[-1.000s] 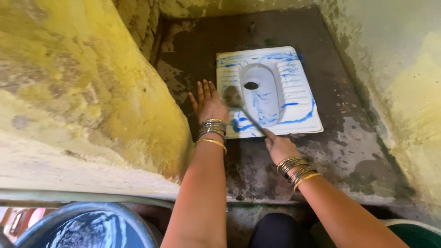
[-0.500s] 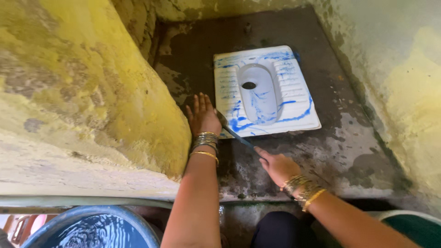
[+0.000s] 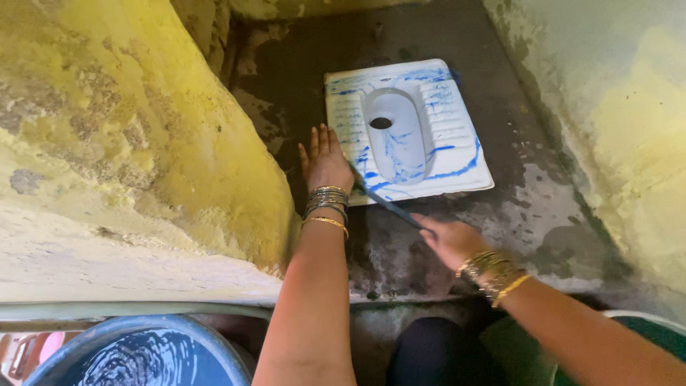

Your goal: The person applies blue liquid cleaner to a white squat toilet, then uses a long-handled brush to scrub the surface. The person repeatedly dips the brush in a green bucket of water and scrubs the toilet pan and surrounding floor area.

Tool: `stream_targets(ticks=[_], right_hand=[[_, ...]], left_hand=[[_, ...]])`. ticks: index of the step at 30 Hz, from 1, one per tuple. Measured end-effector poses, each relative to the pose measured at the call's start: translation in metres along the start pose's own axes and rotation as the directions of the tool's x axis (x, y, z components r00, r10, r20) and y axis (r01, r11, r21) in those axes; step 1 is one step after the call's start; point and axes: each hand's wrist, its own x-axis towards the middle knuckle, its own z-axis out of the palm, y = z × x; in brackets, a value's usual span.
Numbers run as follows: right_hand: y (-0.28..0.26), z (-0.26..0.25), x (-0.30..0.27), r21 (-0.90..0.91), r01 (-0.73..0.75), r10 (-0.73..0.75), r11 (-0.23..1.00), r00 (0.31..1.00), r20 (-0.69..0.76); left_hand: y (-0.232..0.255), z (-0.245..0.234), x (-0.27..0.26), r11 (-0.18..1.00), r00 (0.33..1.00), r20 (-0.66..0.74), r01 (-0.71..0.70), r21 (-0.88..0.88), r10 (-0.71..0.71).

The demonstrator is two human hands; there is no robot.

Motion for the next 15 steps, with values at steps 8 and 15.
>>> stream_targets(ticks=[8,15], right_hand=[[0.044,-0.019,-0.021,0.080,-0.012,0.004,0.997,0.995,0.096],[0.000,0.011,-0.011,0.093,0.061,-0.067,0.994,0.996,0.064]], left_hand=[[-0.010,-0.004,0.001,1.000,0.998,0.056,0.021,0.021,-0.022],[-0.003,-0.003,0.005,1.000,1.000,-0.006,-0.010,-0.026,0.010]])
